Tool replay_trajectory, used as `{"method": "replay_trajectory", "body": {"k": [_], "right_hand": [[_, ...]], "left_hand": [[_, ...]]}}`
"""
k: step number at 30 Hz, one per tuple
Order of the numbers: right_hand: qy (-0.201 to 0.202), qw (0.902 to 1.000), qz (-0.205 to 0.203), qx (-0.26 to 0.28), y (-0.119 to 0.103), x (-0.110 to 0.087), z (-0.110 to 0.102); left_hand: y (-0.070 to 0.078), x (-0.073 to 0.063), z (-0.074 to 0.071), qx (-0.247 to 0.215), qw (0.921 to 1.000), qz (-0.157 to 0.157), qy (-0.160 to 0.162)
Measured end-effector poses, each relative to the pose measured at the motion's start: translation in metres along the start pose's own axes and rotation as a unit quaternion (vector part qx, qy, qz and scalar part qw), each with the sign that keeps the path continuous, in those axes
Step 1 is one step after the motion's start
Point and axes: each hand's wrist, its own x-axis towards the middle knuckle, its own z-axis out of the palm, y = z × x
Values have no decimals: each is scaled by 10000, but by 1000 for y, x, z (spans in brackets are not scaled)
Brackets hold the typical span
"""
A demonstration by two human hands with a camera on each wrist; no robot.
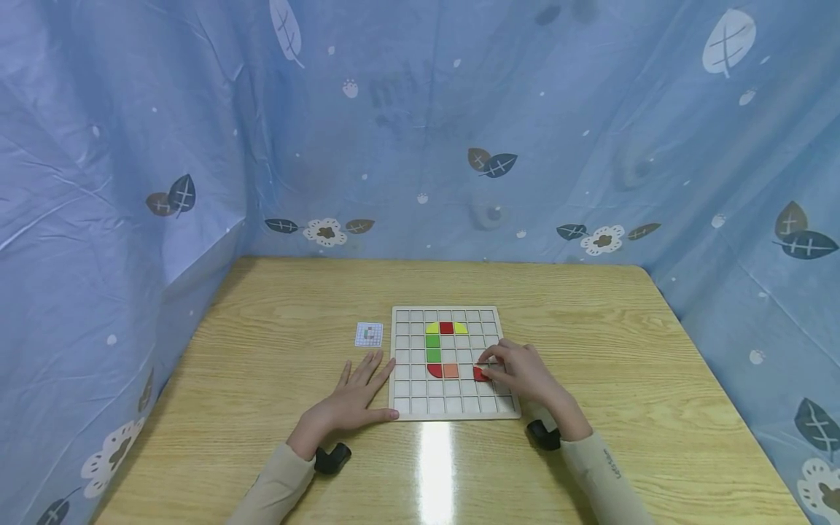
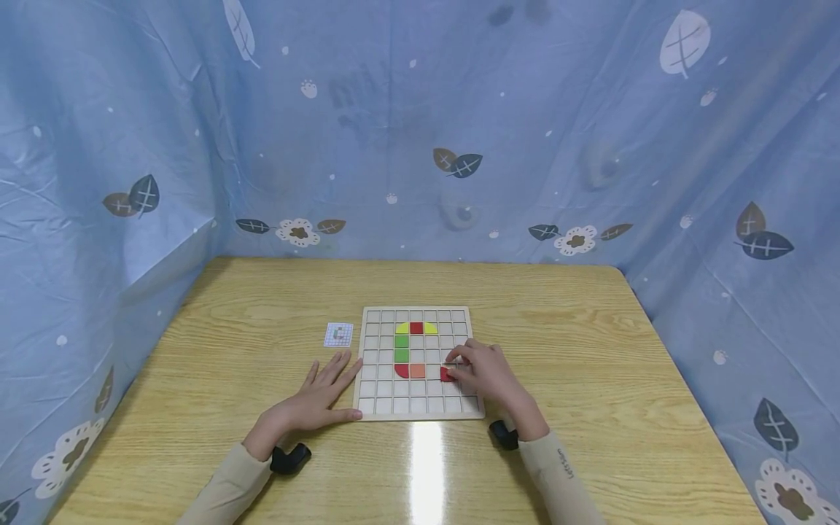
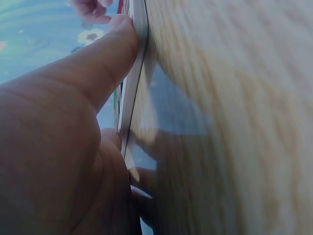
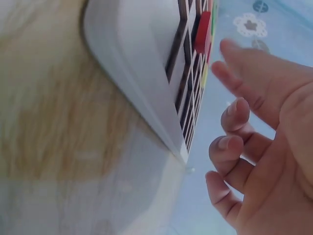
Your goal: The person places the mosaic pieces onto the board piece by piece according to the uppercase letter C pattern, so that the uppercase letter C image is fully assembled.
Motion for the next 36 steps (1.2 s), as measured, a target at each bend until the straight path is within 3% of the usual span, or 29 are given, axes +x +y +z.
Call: {"method": "replay_trajectory", "body": {"k": [12,22,36], "right_hand": [[-412,9980,-478,73,5,-1,-4],[-626,9973,-374,119,4,2,-1],[-446,9984,-307,-167,-3,7,2]], "left_hand": [[-1,0,1,51,10000,19,1],[-2,2,3,49,10000,-20,-31],[-2,2,3,4,10000,-60,-34]]}}
